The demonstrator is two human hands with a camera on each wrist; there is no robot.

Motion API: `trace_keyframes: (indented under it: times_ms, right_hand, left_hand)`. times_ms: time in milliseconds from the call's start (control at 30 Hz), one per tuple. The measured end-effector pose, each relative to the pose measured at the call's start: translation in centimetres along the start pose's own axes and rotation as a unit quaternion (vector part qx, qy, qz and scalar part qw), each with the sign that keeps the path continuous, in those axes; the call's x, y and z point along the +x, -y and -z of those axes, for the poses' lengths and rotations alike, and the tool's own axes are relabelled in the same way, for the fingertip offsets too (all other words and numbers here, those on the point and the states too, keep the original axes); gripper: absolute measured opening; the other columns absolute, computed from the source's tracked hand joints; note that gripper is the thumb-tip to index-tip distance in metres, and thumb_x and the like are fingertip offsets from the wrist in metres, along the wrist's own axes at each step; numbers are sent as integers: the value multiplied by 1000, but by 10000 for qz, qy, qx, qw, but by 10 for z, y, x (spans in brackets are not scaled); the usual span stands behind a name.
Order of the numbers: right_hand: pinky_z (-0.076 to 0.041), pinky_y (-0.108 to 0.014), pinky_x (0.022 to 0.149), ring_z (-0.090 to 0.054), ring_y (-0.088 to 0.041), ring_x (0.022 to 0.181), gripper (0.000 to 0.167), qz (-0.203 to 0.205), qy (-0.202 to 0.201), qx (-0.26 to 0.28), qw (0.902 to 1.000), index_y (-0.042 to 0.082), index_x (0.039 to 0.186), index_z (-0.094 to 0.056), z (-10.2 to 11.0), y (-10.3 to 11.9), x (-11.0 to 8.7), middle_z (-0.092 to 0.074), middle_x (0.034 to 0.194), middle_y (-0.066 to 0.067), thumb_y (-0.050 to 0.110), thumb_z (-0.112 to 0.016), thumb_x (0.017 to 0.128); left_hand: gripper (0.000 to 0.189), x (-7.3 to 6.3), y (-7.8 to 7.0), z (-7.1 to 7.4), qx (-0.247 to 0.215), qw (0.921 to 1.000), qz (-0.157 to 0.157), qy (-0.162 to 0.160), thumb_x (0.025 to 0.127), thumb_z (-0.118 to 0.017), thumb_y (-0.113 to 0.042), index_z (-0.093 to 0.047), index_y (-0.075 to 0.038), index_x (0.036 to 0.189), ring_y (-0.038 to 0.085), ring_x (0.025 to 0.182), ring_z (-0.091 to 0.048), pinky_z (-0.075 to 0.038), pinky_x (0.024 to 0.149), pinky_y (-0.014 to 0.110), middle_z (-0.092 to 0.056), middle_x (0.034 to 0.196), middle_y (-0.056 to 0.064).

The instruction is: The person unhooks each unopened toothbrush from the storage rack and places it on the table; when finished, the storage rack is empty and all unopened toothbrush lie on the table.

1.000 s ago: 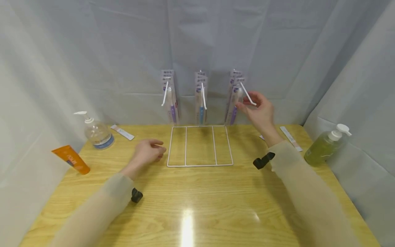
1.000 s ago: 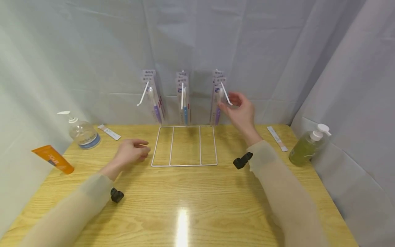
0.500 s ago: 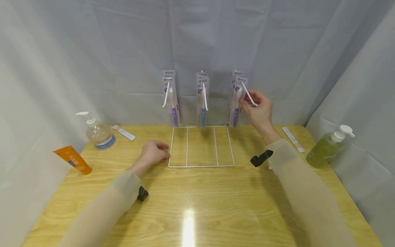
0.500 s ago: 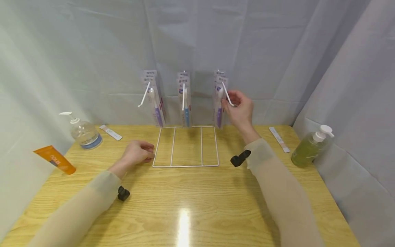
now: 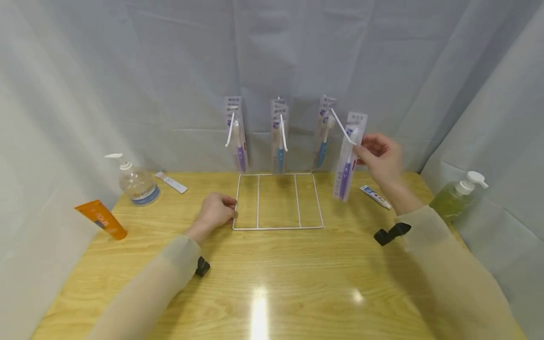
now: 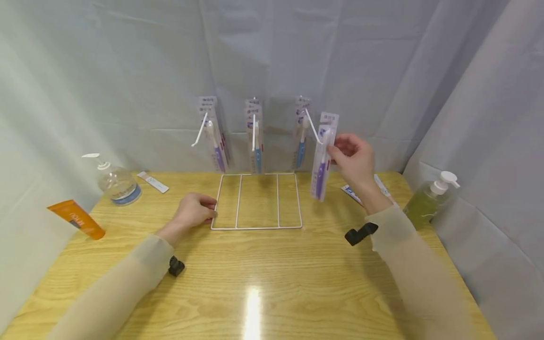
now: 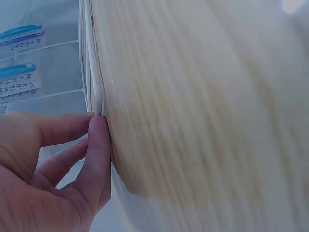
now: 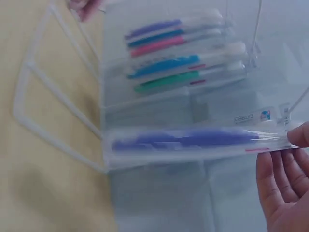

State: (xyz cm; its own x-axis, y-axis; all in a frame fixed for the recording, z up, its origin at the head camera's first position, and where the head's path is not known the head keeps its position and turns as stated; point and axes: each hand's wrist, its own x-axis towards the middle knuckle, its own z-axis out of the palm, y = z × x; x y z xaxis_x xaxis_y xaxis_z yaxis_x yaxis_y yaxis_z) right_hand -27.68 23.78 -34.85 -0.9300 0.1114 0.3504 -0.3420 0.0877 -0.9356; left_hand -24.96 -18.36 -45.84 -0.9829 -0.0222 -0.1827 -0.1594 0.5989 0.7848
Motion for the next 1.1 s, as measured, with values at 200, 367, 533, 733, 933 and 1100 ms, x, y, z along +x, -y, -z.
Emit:
trace_keyframes:
  times_ms: [200, 367, 533, 733, 933, 1100]
  right_hand:
    - [-72, -25, 71, -78, -6, 80, 19, -1122, 859, 38, 9900, 16, 105, -75, 33, -10, -48, -82, 90, 11, -2, -72, 104]
    - [-74, -30, 75, -77, -7, 85, 16, -2030, 1693, -240, 9641, 3, 121, -70, 43, -37, -90, -81, 93, 13, 1, -68, 105]
    - [-73, -30, 76, -78, -7, 87, 29, -2849, 2130, -542, 9330, -5, 132, -67, 56, -58, -125, -80, 97, 13, 7, -68, 105]
    - [-73, -29, 76, -78, -8, 89, 29, -3402, 2251, -606, 9110, -3, 130, -68, 76, -68, -148, -79, 99, 8, 8, -70, 104]
    - [-72, -27, 77, -79, -10, 90, 49, -3584, 2194, -839, 9035, -13, 142, -61, 69, -76, -150, -82, 100, 4, 10, -75, 102]
    - [-71, -24, 70, -76, -9, 77, 48, -3580, 2037, -1306, 9018, -15, 136, -66, 62, -80, -146, -82, 90, 2, 8, -81, 96]
  left_hand:
    - [45, 1, 1, 1, 116, 9999, -10, -80, 89, -79, 6, -77, 7, 134, 9, 72, -73, -71, 68, 23, -81, 115, 23]
    - [45, 2, 2, 4, 137, 9998, 27, -111, 87, -79, 7, -77, 6, 133, 9, 71, -73, -70, 66, 23, -81, 115, 24]
    - [44, 3, 2, 1, 80, 9999, 121, -4, 90, -78, 6, -77, 5, 134, 11, 76, -73, -71, 69, 24, -80, 115, 21]
    - [43, 4, 0, 0, -1, 9999, 102, 65, 91, -78, 7, -76, 6, 134, 13, 79, -74, -72, 71, 25, -78, 114, 19]
    - [43, 3, 0, 3, 54, 9999, 150, 35, 92, -78, 7, -76, 5, 135, 13, 80, -74, -72, 71, 24, -78, 116, 20]
    - [43, 2, -2, 0, 41, 9999, 93, 95, 91, -78, 6, -76, 7, 134, 14, 80, -75, -72, 71, 25, -79, 115, 21]
